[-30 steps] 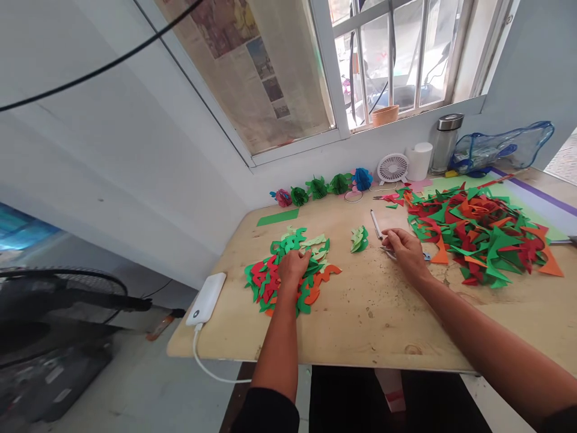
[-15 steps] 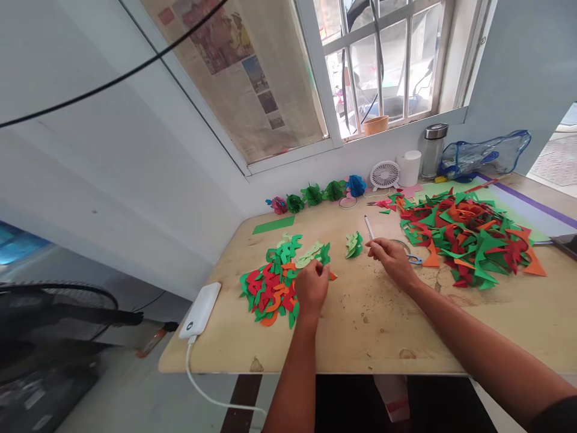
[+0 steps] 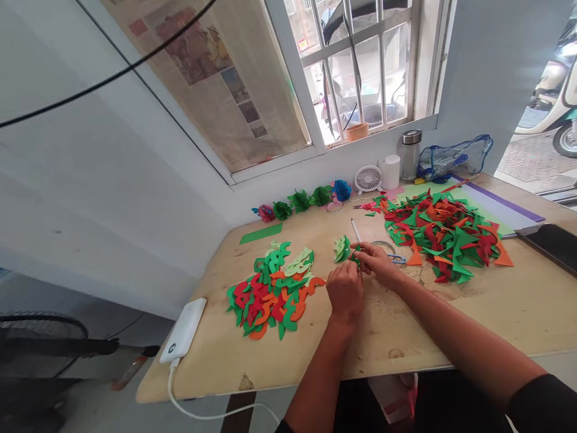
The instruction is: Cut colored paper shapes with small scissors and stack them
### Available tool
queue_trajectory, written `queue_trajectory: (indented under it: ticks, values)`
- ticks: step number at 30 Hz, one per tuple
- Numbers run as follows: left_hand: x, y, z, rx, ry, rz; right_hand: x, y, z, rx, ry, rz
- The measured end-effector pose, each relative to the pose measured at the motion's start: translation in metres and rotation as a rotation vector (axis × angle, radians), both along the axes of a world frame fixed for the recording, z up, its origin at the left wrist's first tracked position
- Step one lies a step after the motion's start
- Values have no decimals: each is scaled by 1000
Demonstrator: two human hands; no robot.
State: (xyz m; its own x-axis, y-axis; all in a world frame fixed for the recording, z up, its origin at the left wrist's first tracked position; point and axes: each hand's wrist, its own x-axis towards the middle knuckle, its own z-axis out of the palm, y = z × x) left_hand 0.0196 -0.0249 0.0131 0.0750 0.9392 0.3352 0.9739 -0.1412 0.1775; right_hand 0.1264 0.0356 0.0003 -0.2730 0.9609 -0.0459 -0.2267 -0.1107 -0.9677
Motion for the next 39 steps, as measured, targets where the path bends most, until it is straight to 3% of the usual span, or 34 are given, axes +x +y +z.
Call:
queue_trajectory:
  ticks: [3, 6, 10, 12, 17, 22, 27, 31, 39]
  values:
    - [1, -5, -5, 51, -63, -98, 2, 2, -2, -12, -7, -31]
    - [0, -9, -8, 147, -309, -178, 3, 4, -4, -26, -8, -55]
    - [-8, 0, -6, 204, -824, -29, 5, 6, -7, -10, 5, -25]
    - [-13, 10, -7, 134, -997, 5, 5, 6, -6, -17, 30, -5]
    - [-13, 25, -20, -170, -1348, -73, 7, 4, -1, -45, 94, 12]
    - [-3, 20, -26, -261, -1509, -108, 7, 3, 0, -22, 39, 10]
    - [-1, 18, -24, -245, -1643, -122, 7, 5, -3, -20, 39, -2]
    - [0, 16, -24, -169, -1603, -106, 7, 6, -4, 20, 37, -26]
    - [1, 14, -28, -104, -1482, -71, 5, 5, -3, 186, -314, -87]
